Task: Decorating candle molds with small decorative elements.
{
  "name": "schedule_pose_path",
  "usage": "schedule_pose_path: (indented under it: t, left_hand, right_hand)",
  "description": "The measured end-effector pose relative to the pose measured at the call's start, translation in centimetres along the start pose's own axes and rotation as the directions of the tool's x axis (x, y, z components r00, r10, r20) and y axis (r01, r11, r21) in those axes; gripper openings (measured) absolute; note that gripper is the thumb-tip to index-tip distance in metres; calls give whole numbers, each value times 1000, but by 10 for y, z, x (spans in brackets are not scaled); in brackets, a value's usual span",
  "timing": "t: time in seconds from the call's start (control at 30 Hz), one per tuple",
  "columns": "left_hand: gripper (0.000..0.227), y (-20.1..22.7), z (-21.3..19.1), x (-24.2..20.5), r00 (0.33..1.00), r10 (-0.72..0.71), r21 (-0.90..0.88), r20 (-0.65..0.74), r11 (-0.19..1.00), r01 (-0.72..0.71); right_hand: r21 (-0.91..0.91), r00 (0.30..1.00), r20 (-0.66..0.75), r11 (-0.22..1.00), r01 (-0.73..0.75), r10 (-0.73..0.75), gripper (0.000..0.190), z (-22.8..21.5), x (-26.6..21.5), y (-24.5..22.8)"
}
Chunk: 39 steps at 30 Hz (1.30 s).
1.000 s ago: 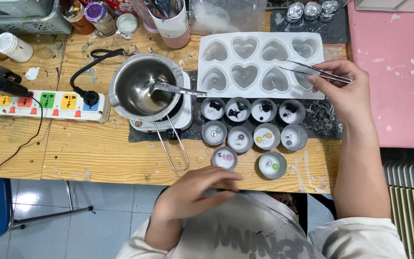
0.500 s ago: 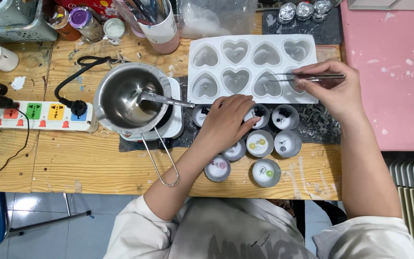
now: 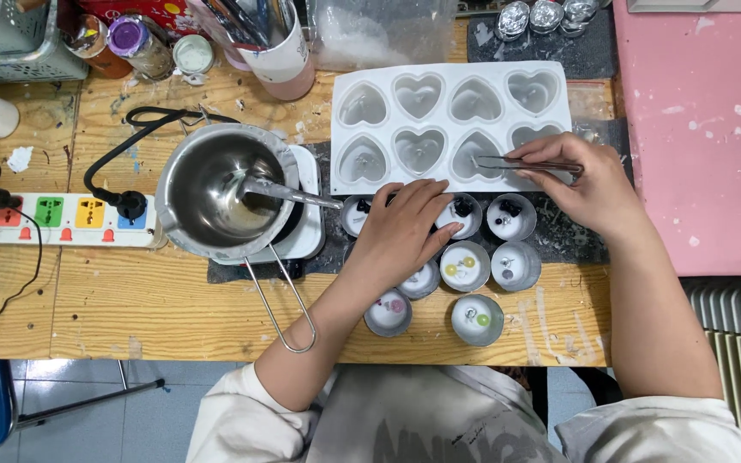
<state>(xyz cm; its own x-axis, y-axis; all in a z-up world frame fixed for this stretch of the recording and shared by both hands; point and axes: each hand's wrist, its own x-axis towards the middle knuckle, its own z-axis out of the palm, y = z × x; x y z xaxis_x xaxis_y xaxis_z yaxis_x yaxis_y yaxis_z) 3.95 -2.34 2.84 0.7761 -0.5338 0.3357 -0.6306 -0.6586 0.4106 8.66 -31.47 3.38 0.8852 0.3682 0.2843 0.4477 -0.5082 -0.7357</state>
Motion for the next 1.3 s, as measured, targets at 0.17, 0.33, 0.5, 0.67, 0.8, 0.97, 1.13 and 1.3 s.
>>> schedule_pose_path:
  t: [0.17,0.33,0.5,0.67,0.8,0.97,1.13,1.3]
  left_hand:
    - [45,0,3,-1,1000,-14,-1,2,1000,14]
    - [46,1,3,-2,1000,-17,-3,13,1000,17]
    - [47,0,6,-2,1000,-24,-10,17,1000,24]
    - [48,-1,6,-3,999,-32,-16,23,999,32]
    - [48,-1,8,-4,999,-38,-13,33,999,38]
    - [49,-3,11,-5,998,-44,-13,46,999,44]
    - [49,-2,10,-4,998,-46,-13,50,999,46]
    - [48,-2,10,-5,998,-46,-17,43,999,46]
  right_hand:
    - [20,1000,-10,1000,2,-2,19,4,0,5]
    - [-3,999,-30,1000,-15,14,19,8,0,8]
    - [3,998,-52,1000,-22,22,19,9,0,9]
    - [72,991,-83,993,-95,101,17,12,2,9]
    - [157,983,-95,978,-140,156,16,13,7,3]
    - [223,974,-99,959,-177,203,15,15,9,5]
    - [208,963,-107,952,-224,249,15,14,12,1]
    - [227,963,-117,950,-213,244,17,15,13,5]
